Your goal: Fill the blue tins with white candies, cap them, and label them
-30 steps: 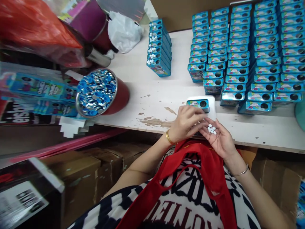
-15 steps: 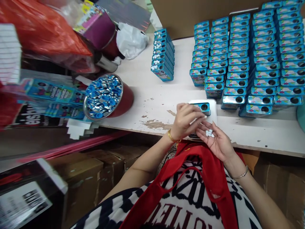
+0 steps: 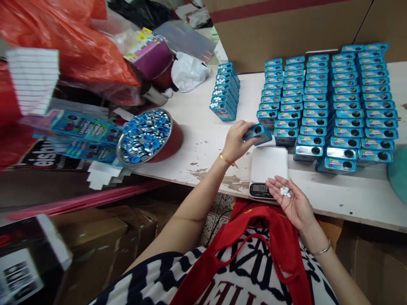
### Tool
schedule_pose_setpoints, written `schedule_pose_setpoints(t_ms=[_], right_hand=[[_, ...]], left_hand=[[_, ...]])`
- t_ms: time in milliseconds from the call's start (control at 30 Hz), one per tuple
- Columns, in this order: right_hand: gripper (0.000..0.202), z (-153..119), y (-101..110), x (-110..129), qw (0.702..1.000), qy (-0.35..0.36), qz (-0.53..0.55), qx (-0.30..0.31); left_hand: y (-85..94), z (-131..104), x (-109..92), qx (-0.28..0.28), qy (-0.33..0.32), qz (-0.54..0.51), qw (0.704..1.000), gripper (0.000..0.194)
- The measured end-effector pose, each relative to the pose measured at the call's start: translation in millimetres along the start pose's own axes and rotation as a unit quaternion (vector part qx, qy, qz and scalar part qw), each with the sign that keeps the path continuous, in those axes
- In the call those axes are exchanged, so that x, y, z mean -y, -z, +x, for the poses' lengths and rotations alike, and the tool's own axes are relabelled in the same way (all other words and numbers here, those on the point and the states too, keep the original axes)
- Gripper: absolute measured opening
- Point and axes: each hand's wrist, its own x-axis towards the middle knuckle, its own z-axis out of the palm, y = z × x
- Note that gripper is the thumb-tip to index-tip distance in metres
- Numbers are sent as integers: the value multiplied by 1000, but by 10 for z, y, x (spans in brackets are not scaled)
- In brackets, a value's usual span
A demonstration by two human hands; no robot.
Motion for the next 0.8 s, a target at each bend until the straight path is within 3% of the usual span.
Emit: schedule_pose_setpoints(t_ms=[100,200,267,333,433,533,600,667,800], right_hand=[[28,-3,-2,4,1000,-1,-1,-4],[28,-13,-9,8,1000,-2,-2,-16],[27,-18,-7,14,1000,-1,-6,-28],[26,-18,2,20,999,1,-12,-39],[26,-11,17,29,999,7,-20,-48],[26,0,34,51,998,12,-18,-60],[25,11,70,81,997,23,-13,-75],[24,29,145,123,995,46,-10,-92],[20,69,382,206,987,104,-5,-122]], left_hand=[[-211,274,244,12,-3,8,1000,38],[-389,451,314,34,-36,17,999,41],[-424,513,345,15,-48,26,998,47],[-394,550,466,-38,-26,49,998,46],[-286,576,883,-146,85,101,980,37],[-187,562,1394,-167,195,149,955,36],[-135,534,1630,-130,194,171,957,35],[-75,492,1723,-102,152,180,967,32],[134,327,1521,-72,78,172,979,33]])
